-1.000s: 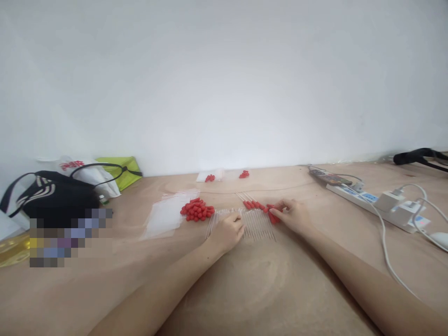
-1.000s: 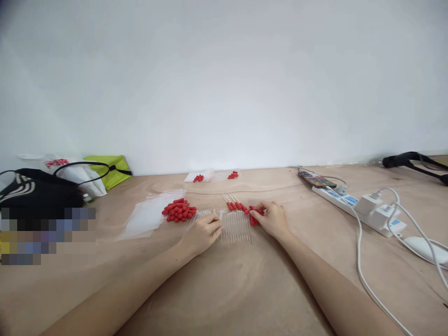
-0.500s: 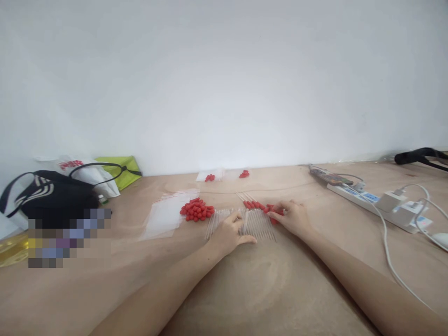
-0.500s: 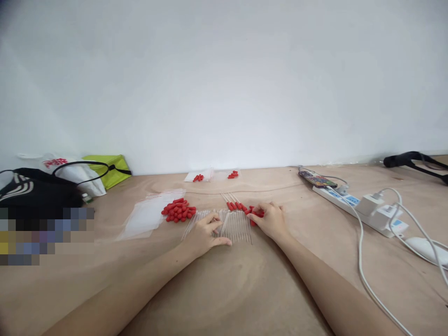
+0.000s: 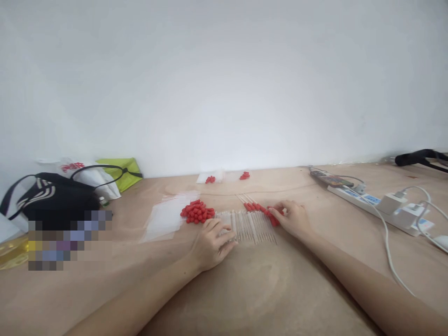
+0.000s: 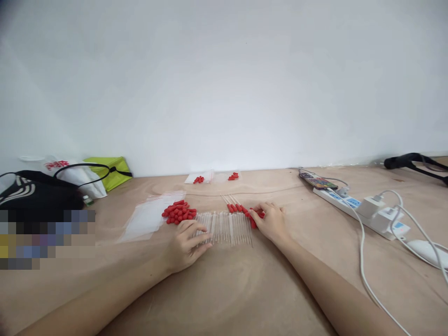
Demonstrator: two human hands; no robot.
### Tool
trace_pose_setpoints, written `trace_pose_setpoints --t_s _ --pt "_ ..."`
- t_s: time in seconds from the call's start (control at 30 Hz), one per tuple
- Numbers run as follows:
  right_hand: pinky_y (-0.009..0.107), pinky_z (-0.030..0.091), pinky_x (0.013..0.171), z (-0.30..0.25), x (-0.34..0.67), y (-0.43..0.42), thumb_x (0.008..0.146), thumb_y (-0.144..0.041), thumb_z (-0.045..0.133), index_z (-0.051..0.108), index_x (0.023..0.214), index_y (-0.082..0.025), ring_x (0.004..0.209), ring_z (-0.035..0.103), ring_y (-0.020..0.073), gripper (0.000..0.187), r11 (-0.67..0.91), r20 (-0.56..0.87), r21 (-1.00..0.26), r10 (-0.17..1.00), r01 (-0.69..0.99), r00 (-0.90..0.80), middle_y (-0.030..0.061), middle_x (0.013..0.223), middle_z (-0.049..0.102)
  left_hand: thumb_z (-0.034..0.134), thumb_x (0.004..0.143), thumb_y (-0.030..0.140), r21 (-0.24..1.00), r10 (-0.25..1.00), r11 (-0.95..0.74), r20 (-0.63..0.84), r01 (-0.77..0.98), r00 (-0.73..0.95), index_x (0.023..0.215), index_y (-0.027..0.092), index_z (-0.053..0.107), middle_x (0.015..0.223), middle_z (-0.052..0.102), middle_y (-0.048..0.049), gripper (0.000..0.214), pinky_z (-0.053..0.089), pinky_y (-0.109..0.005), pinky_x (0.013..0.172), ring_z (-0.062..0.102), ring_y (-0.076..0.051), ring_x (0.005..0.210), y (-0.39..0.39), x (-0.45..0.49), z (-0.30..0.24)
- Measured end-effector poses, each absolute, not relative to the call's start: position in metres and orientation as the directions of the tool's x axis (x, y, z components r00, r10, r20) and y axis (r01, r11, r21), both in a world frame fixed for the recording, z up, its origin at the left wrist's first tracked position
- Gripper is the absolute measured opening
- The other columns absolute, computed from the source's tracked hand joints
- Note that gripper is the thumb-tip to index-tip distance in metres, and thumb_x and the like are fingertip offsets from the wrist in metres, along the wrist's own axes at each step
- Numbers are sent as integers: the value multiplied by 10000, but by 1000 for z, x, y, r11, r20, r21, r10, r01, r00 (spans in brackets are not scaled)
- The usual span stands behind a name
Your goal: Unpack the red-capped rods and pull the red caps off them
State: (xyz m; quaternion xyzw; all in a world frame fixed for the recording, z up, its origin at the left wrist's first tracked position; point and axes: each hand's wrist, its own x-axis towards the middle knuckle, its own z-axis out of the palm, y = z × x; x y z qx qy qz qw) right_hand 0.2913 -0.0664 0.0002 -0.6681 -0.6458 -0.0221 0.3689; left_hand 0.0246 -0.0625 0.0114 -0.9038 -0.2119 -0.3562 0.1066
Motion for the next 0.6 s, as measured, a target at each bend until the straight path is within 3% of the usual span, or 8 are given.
trace_pose_setpoints --t_s 0.2,0.3,0.43,0.6 --pt "304 326 710 25 255 -37 750 -412 466 647 700 -236 776 559 179 257 57 328 -423 940 905 94 17 736 661 512 777 180 107 413 -865 705 490 576 806 197 627 776 574 -41 119 411 -316 720 496 -151 756 -63 1 11" --pt "358 311 765 33 231 -16 714 -402 514 656 697 -231 802 569 203 223 -79 200 -309 969 948 146 45 768 662 510 779 185 140 443 -857 691 496 571 795 197 634 789 566 -46 125 418 -324 727 498 -155 768 -60 0 12" --pt "414 308 772 35 212 2 637 -296 596 653 733 -149 806 581 263 185 -161 153 -251 967 955 204 130 773 653 502 784 198 157 460 -852 678 499 573 781 194 636 791 563 -49 134 424 -327 725 504 -156 771 -59 1 12" --pt "428 320 745 41 207 5 641 -251 585 639 758 -112 758 594 277 190 -181 141 -234 966 955 218 158 763 646 507 779 190 167 461 -857 672 487 580 780 201 637 799 564 -47 131 422 -336 734 498 -161 785 -59 1 10"
